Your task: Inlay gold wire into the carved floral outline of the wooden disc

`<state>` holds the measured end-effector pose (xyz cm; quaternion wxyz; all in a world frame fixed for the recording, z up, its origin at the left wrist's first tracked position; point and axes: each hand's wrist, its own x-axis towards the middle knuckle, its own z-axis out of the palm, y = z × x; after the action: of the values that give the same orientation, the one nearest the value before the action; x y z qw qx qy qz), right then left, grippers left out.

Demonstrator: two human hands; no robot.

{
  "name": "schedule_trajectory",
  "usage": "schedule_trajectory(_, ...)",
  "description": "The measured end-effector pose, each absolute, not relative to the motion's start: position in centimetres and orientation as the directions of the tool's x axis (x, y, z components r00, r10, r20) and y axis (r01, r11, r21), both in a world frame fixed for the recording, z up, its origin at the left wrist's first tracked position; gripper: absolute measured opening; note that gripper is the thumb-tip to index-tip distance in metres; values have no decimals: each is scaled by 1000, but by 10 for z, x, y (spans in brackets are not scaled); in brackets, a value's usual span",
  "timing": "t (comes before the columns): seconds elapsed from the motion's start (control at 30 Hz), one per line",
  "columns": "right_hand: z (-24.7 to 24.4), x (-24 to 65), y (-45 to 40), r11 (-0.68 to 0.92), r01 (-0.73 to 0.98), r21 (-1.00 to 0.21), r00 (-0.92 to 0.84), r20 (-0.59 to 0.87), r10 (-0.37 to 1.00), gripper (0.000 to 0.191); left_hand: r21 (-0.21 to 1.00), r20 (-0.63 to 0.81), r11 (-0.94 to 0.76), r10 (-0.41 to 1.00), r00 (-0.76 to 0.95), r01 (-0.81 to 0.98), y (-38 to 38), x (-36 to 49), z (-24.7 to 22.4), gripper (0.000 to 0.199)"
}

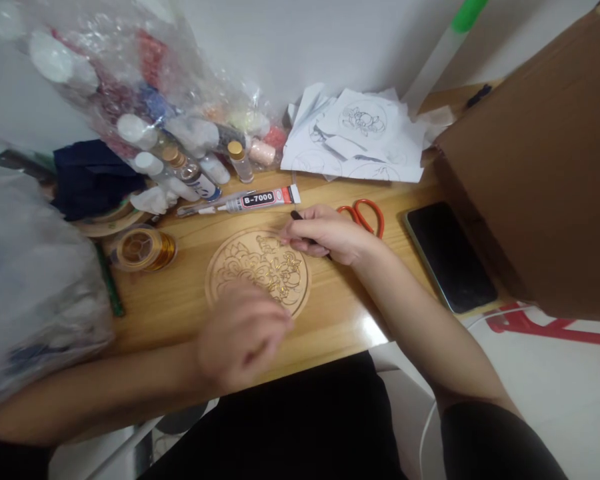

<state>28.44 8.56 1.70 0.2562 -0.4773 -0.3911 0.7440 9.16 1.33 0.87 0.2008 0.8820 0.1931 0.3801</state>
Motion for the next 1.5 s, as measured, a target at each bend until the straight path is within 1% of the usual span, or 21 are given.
schedule_trajectory(0.03, 18, 284, 85, -563, 3, -827, -410, -514, 753, 10, 562, 574, -786, 595, 562, 258, 23, 89, 12, 7)
schedule_trajectory(0.07, 19, 283, 85, -562, 14, -827, -410, -517, 751, 11, 582, 586, -734, 677, 445, 350, 33, 88, 14, 9)
schedule_trajectory(0.1, 20, 283, 84, -559, 27, -829, -414, -518, 748, 13, 587, 604, -705, 709, 366, 398, 42, 86, 15, 12)
schedule_trajectory(0.17, 21, 282, 83, -548, 51, -835, -426, -514, 744, 14, 596, 575, -672, 739, 351, 440, 55, 85, 14, 14)
schedule_trajectory(0.27, 20, 281, 82, -525, 71, -848, -459, -495, 738, 12, 589, 507, -669, 743, 438, 453, 63, 85, 8, 11)
schedule_trajectory(0.37, 18, 282, 81, -495, 89, -864, -487, -472, 735, 12, 575, 481, -684, 727, 491, 449, 62, 85, 2, 7)
schedule_trajectory(0.57, 22, 283, 79, -393, 190, -900, -496, -433, 753, 18, 517, 505, -754, 651, 566, 406, 64, 85, -1, 5)
schedule_trajectory(0.73, 24, 285, 79, -309, 301, -902, -480, -424, 768, 20, 449, 528, -805, 589, 612, 387, 65, 86, -3, 8)
schedule_trajectory(0.93, 23, 288, 80, -233, 369, -900, -499, -403, 767, 17, 403, 538, -835, 547, 641, 374, 65, 85, -6, 11)
schedule_trajectory(1.07, 26, 290, 81, -213, 443, -871, -491, -434, 755, 16, 390, 523, -851, 518, 677, 350, 66, 85, -6, 9)
schedule_trajectory(1.17, 28, 291, 81, -219, 484, -847, -486, -468, 738, 18, 375, 535, -866, 493, 686, 330, 65, 85, -6, 7)
schedule_trajectory(1.3, 27, 292, 81, -220, 456, -862, -515, -458, 725, 26, 363, 531, -872, 483, 696, 329, 66, 85, -6, 9)
schedule_trajectory(1.5, 22, 295, 81, -217, 368, -904, -547, -400, 736, 28, 368, 593, -895, 436, 677, 253, 69, 84, -13, 8)
